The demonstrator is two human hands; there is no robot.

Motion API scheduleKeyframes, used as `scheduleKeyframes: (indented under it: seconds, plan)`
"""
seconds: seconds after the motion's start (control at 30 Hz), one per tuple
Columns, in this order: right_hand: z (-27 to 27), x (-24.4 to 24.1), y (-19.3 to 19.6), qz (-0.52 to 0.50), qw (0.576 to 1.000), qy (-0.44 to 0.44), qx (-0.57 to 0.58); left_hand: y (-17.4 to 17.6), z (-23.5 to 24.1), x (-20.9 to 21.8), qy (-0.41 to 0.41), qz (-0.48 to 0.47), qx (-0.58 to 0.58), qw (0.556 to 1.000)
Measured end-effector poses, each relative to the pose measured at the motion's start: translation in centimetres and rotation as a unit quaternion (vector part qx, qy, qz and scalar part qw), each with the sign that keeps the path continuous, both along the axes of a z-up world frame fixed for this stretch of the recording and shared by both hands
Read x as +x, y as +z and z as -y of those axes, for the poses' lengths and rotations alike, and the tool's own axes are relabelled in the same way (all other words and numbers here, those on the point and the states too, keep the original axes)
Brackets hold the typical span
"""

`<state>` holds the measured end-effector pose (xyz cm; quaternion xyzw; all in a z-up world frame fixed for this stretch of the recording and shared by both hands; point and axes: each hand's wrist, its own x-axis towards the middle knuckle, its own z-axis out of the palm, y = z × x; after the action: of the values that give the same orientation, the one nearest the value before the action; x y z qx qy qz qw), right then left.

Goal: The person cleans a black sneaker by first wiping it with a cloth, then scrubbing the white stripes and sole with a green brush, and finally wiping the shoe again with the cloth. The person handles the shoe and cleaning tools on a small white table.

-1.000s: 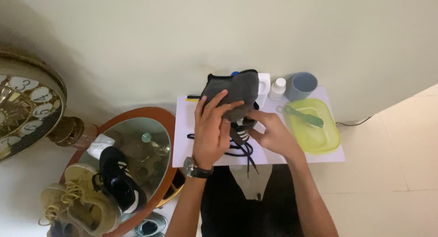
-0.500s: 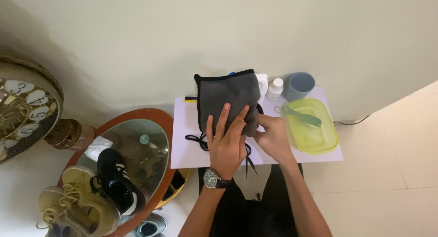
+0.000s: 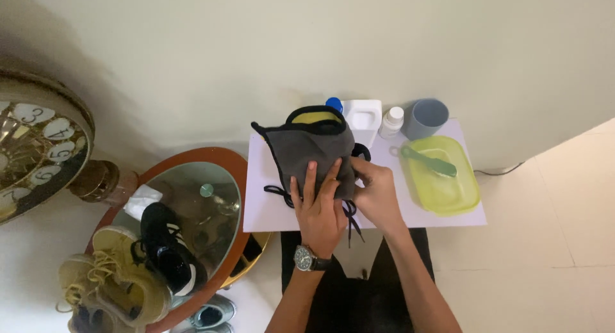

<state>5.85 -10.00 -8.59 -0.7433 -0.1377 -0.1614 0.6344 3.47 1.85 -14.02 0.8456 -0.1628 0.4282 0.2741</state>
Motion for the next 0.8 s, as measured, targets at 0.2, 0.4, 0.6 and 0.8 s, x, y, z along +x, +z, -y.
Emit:
scheduleKeyframes:
  seconds: [0.2,0.4,0.6,0.8]
  plan:
    - [0.2,0.2,-3.4,-0.018,0.999,-0.017,0.033,-0.9,-0.7,-0.2,-0.045,0.005,0.000,0.999]
    - [-0.3,-0.3,-0.7,-0.015,0.996,-0.024,0.079,0.0,-1.3,-1.0,-0.087,0.002,-0.085,0.993]
    - [1.3,0.5,-3.2,-0.153,0.985,-0.057,0.059,0.0,-4.4,-3.2,0.136,-0.304,-0.421,0.843]
    - [1.9,0.4,-3.1,-0.130,0.988,-0.013,0.081,12.8,-6.2,-2.3,0.106,-0.225,-0.681,0.688]
